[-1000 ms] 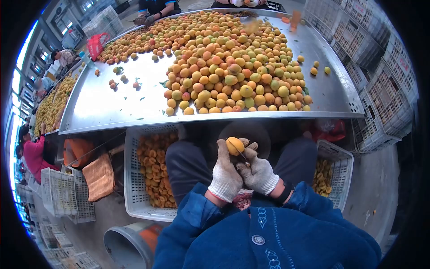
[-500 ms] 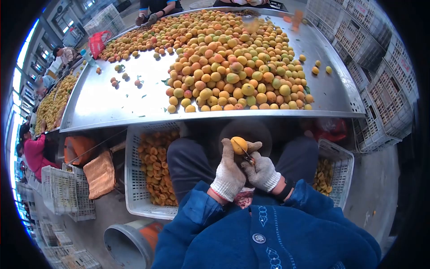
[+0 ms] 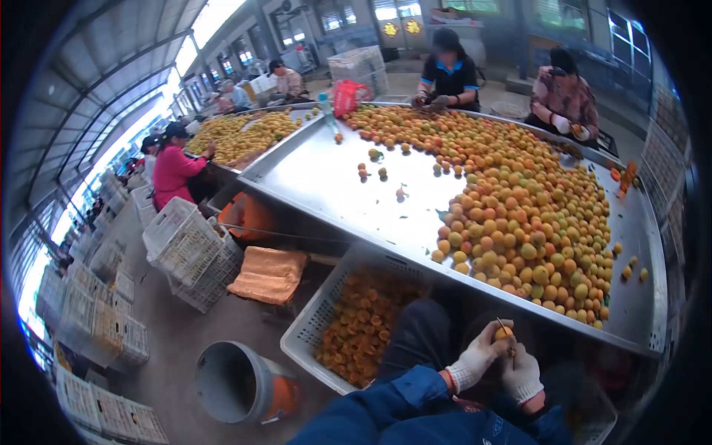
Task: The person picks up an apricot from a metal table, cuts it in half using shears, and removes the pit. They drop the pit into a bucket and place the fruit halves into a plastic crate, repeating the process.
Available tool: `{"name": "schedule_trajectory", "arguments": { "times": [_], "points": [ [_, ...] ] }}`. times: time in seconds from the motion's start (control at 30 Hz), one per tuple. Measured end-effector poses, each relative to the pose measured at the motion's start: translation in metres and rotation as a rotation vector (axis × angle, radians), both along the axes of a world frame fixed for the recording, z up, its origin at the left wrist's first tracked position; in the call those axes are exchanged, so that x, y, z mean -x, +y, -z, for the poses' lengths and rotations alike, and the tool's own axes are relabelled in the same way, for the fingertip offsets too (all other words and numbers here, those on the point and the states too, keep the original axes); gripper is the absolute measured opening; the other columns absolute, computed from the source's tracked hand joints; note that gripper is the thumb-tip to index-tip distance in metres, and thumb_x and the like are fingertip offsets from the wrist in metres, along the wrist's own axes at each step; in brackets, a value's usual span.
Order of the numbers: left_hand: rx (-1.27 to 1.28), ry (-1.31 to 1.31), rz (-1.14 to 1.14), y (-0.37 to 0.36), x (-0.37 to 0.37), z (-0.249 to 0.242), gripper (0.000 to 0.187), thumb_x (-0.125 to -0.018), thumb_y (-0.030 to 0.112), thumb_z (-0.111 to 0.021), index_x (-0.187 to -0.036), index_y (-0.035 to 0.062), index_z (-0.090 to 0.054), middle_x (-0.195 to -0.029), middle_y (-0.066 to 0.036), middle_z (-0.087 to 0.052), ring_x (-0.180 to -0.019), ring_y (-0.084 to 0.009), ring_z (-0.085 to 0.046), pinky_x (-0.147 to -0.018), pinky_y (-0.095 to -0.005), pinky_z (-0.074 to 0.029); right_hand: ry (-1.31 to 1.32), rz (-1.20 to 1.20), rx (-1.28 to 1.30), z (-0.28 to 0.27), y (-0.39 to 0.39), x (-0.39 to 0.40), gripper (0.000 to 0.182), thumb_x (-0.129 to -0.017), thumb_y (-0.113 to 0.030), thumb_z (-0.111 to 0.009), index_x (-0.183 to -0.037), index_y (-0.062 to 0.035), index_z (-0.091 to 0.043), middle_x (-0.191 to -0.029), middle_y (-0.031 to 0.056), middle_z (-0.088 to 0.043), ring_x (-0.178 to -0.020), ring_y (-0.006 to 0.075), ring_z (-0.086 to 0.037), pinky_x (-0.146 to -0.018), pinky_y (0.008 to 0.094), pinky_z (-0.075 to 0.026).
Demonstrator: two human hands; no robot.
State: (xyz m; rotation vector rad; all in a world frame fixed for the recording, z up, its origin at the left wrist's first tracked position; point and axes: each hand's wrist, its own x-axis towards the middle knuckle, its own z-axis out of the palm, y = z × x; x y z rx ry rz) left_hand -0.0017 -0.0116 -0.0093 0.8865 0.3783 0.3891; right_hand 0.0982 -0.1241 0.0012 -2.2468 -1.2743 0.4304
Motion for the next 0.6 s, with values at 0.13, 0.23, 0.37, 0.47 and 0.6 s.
{"name": "schedule_trajectory", "arguments": {
  "times": [0.13,0.23,0.37,0.47,0.6],
  "points": [
    [-0.078,0.155,-0.016,0.001,0.001,0.017,0.027,-0.093,0.015,-0.06,-0.117,0.0052,-0.054,-0.103,-0.005,-0.06,-0.099,-0.0125,-0.057,-0.094,-0.0259,-0.044,0.277,-0.018,-0.216,0.041,-0.006,0.01,0.026,-0.098,-0.021,-0.048,-0.108,0.0007,-0.059,-0.087,0.0199,-0.067,-0.081,0.0337,-0.068,-0.071,0.0366,-0.052],
    [-0.06,0.174,0.014,-0.002,0.005,0.024,0.026,-0.092,0.014,-0.06,-0.116,0.0052,-0.054,-0.102,-0.005,-0.06,-0.097,-0.0126,-0.058,-0.093,-0.0259,-0.045,0.651,0.006,-0.284,0.065,-0.013,0.013,0.025,-0.099,-0.017,-0.047,-0.111,0.001,-0.059,-0.094,0.0112,-0.068,-0.087,0.0218,-0.066,-0.076,0.0317,-0.051],
    [0.056,0.046,0.051,-0.003,0.012,0.02,0.027,-0.092,0.016,-0.064,-0.116,0.0058,-0.055,-0.101,-0.005,-0.061,-0.095,-0.0128,-0.06,-0.091,-0.0263,-0.048,0.955,0.003,-0.394,0.085,-0.021,0.005,0.025,-0.098,-0.016,-0.048,-0.112,0.0017,-0.057,-0.092,0.011,-0.068,-0.086,0.0195,-0.066,-0.075,0.0304,-0.051],
    [0.129,-0.08,0.054,-0.006,0.012,0.019,0.036,-0.092,0.017,-0.065,-0.122,0.007,-0.05,-0.102,-0.005,-0.06,-0.096,-0.0125,-0.06,-0.089,-0.026,-0.048,0.409,-0.028,-0.314,0.05,-0.02,0.01,0.027,-0.097,-0.021,-0.05,-0.113,-0.0001,-0.055,-0.084,0.0177,-0.067,-0.08,0.0296,-0.068,-0.069,0.0356,-0.053],
    [0.03,-0.111,0.07,0.0,0.013,0.015,0.042,-0.092,0.016,-0.065,-0.127,0.0079,-0.044,-0.106,-0.005,-0.06,-0.095,-0.0122,-0.059,-0.088,-0.0264,-0.049,0.022,-0.006,-0.175,0.025,-0.016,0.008,0.031,-0.095,-0.024,-0.053,-0.119,-0.0041,-0.048,-0.086,0.0231,-0.067,-0.083,0.0387,-0.069,-0.069,0.0389,-0.055]
  ]
}}
